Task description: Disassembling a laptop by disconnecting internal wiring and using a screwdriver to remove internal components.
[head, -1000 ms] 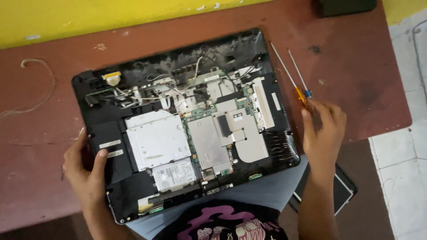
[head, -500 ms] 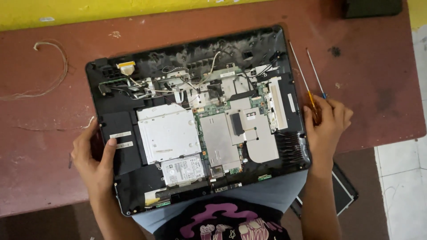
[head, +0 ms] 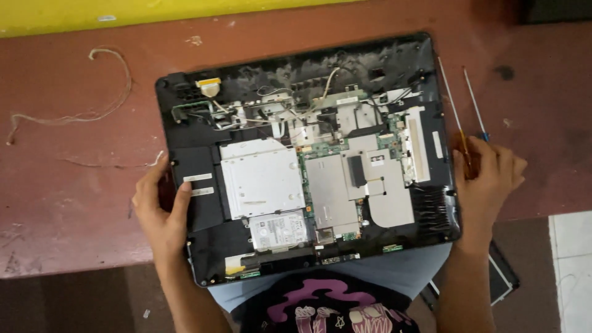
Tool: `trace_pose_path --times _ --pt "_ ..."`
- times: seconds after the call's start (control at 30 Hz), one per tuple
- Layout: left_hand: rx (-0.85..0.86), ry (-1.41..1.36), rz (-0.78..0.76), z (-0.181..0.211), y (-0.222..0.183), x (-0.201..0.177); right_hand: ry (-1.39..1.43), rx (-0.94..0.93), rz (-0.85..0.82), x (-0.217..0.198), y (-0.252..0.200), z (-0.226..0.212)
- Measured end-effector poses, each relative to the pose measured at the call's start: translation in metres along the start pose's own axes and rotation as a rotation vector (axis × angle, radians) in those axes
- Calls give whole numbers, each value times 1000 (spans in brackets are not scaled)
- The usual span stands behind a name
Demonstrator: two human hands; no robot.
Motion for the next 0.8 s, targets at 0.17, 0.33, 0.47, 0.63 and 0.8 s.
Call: trace_pose_path --times 0.17,0.33,0.47,0.63,0.8 --pt "0 59 -13 -5 -1 1 -9 -3 54 -2 -4 8" --pt "-37 35 -9 0 1 0 178 62 184 -25 9 -6" --pt "31 34 -4 0 2 0 469 399 402 -45 -2 17" --pt "-11 -14 0 7 3 -2 693 406 415 -90 27 -8" --pt "-23 -34 25 10 0 -3 865 671 203 -75 -45 112"
Point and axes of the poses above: each hand's wrist, its own y-axis towards the middle knuckle, its own x-axis out of the palm, z = x × y, the point moved 7 cm from there along y, towards the middle knuckle, and after that the axes turned 13 degrees about z, right-handed, at the moved point
